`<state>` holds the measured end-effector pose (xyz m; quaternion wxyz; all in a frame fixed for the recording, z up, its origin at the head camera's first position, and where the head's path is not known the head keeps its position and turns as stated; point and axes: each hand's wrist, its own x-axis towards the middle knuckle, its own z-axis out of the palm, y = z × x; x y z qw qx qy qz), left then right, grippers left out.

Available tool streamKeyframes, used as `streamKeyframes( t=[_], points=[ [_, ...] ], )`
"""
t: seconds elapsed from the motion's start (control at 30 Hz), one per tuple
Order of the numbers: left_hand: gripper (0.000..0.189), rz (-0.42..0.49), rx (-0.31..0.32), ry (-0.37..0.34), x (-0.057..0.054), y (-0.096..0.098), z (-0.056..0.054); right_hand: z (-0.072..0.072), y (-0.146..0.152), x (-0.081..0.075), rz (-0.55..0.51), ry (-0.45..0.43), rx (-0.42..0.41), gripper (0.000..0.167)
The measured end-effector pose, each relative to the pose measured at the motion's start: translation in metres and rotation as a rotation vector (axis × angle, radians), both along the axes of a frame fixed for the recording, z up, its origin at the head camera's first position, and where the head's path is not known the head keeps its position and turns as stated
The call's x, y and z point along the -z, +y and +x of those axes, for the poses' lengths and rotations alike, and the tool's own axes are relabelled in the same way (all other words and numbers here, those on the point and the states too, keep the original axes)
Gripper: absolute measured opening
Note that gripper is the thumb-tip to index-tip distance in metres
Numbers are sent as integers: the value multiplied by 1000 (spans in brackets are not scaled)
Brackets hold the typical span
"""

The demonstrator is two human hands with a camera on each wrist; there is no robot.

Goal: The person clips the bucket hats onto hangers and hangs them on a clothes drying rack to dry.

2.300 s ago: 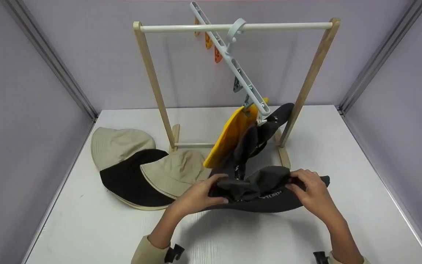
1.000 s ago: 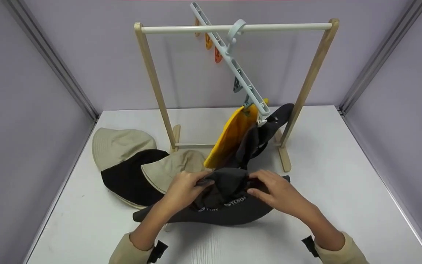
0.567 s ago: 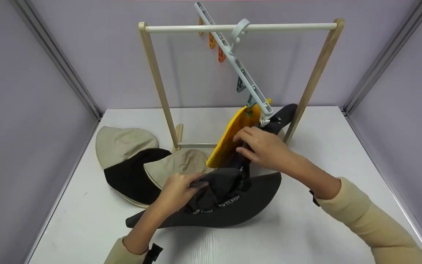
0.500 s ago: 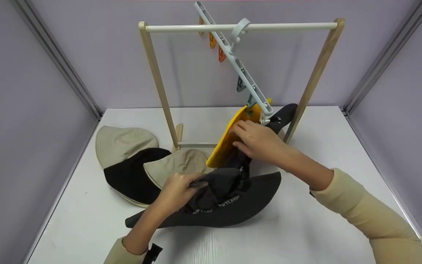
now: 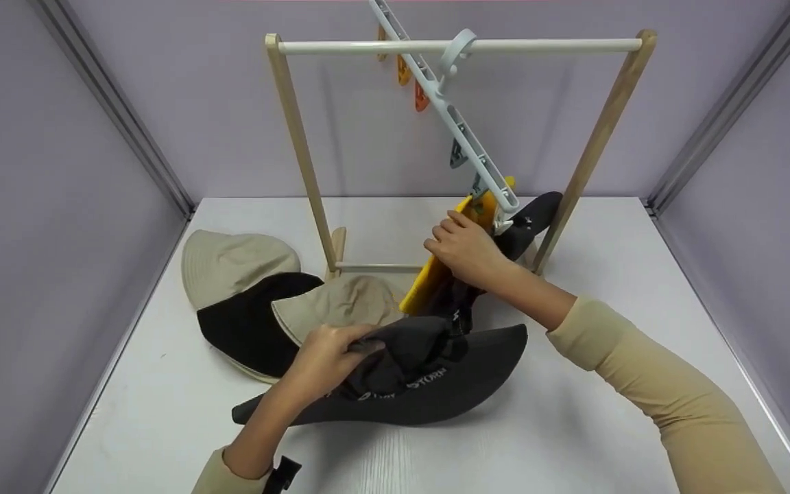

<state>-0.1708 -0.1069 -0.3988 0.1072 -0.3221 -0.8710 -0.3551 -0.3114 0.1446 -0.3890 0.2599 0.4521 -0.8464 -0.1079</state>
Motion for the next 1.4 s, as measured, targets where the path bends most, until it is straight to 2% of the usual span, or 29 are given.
streamKeyframes(
  t=[0.13, 0.27, 0.5, 0.6, 0.8, 1.07, 1.27, 1.4],
  points=[
    [13, -4, -9, 2, 0, -2, 1, -1, 13, 4, -49, 3, -81, 16],
    [12, -13, -9, -11, -1, -2, 2, 2, 31, 6, -56, -11, -139, 14],
    [16, -45, -5, -90, -4, -4, 3, 1, 68, 9, -62, -24, -186, 7],
    [16, -45, -2, -90, -4, -4, 2, -2, 86, 9, -70, -45, -205, 5],
    [17, -34, -30, -69, -3, -3, -1, -5, 121, 9, -59, -95, -180, 9],
    [13, -57, -138, -24, -2, 5, -9, -6, 147, 9, -74, -132, -130, 13],
    [17, -163, -208, -92, -10, 14, -14, -6, 153, 5, -17, -128, -96, 15],
    [13, -244, -198, -130, -20, 21, -17, -5, 156, 2, 33, -132, -63, 16]
  ],
)
